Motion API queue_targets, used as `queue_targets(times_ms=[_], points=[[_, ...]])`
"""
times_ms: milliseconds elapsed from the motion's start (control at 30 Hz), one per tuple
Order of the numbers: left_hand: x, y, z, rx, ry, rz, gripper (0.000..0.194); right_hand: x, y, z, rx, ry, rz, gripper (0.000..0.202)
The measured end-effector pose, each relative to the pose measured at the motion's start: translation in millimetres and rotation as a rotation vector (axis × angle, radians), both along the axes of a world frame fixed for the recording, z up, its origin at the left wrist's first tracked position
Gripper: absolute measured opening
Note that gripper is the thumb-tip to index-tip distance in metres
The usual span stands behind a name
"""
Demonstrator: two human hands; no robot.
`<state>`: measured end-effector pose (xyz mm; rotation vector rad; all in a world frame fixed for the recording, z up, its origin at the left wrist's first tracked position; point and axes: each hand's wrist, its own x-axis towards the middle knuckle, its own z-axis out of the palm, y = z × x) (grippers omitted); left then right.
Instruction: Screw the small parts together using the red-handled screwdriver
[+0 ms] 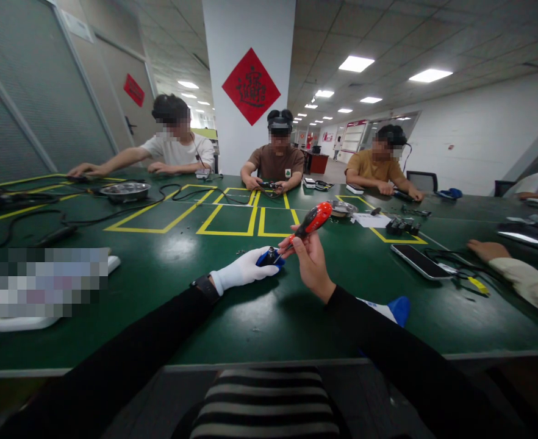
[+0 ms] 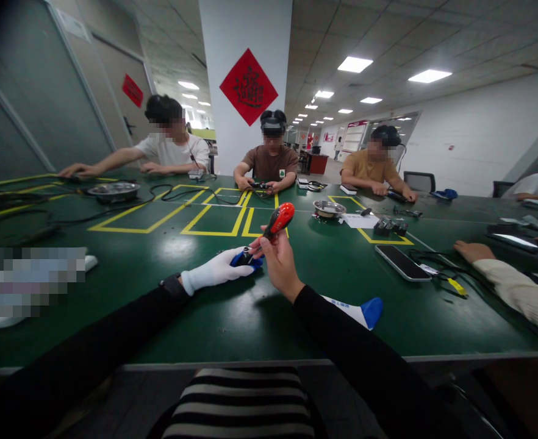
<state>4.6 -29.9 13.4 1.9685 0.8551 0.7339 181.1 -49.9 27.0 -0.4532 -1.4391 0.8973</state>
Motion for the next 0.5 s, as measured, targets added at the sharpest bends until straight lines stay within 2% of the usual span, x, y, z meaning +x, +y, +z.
queue_targets(times_ms=[500], points=[[0.1, 5.1, -7.0, -0.052, -0.027, 0.027, 0.044, 2.0, 1.1, 0.8, 0.007, -0.046, 0.03, 0.026]])
